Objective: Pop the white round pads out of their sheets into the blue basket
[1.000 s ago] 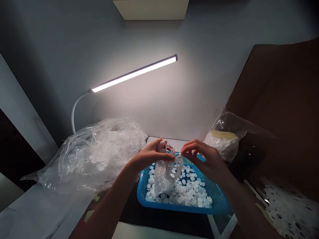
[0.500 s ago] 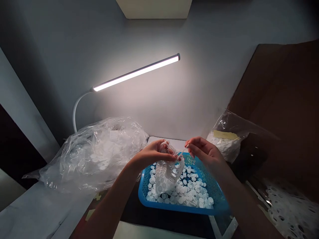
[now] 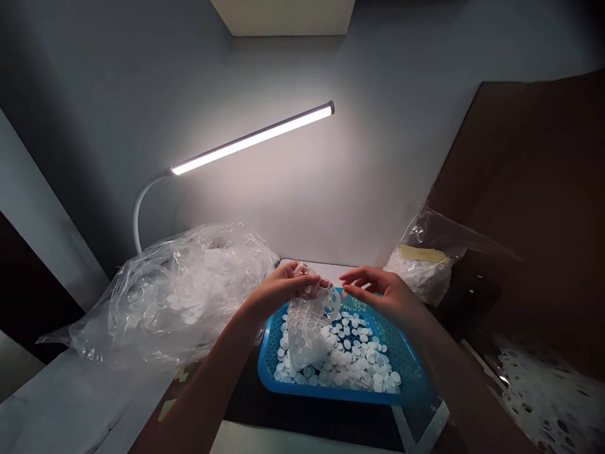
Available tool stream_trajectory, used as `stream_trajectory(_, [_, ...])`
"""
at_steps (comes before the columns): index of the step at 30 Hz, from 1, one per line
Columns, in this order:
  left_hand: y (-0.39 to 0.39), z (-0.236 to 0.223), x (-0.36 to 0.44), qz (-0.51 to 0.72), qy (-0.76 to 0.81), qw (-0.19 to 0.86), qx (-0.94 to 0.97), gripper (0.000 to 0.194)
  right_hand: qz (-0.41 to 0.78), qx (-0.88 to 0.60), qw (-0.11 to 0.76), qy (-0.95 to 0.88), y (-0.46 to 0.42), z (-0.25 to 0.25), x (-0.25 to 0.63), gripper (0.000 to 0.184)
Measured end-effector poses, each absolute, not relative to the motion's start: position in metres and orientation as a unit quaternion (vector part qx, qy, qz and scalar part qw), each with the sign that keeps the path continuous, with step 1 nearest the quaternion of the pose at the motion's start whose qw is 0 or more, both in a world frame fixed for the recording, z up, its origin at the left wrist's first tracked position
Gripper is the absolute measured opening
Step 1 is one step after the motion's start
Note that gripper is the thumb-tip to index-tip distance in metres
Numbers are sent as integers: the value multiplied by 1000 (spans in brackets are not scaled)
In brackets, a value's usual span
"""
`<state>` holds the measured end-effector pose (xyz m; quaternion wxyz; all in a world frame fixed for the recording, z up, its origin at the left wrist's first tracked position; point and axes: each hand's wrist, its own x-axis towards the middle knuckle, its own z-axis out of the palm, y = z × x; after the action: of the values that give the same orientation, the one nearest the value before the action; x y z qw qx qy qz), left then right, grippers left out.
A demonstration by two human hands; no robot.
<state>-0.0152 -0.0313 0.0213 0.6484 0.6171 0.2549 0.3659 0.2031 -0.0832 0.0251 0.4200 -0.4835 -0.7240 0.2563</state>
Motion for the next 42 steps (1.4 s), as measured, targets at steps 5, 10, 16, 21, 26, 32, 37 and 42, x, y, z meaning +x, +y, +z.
stream_trajectory(5, [-27, 16, -14, 369, 241, 667, 600, 23, 81, -428, 425, -793, -93, 24, 188, 15])
stream_trajectory(10, [-28, 14, -14, 372, 255, 650, 612, 25, 5, -430, 364, -826, -99, 21, 177, 18])
stream_trajectory(16, [-30, 11, -10, 390, 259, 646, 603, 39, -43, -440, 349, -826, -97, 16, 174, 4])
stream_trajectory(21, [-26, 8, -8, 417, 241, 636, 603, 38, -38, -385, 304, -871, -106, 22, 173, 8])
stream_trajectory(26, [-16, 12, -18, 501, 288, 593, 561, 46, 62, -288, 275, -915, -127, 28, 168, 4])
stream_trajectory(32, [-19, 18, -20, 474, 298, 633, 535, 39, 41, -366, 291, -883, -119, 25, 171, 5])
stream_trajectory(37, [-24, 14, -5, 453, 262, 691, 499, 34, -14, -448, 318, -835, -100, 18, 174, 15])
stream_trajectory(42, [-29, 12, 2, 448, 256, 708, 482, 26, -36, -455, 342, -822, -91, 9, 171, 17])
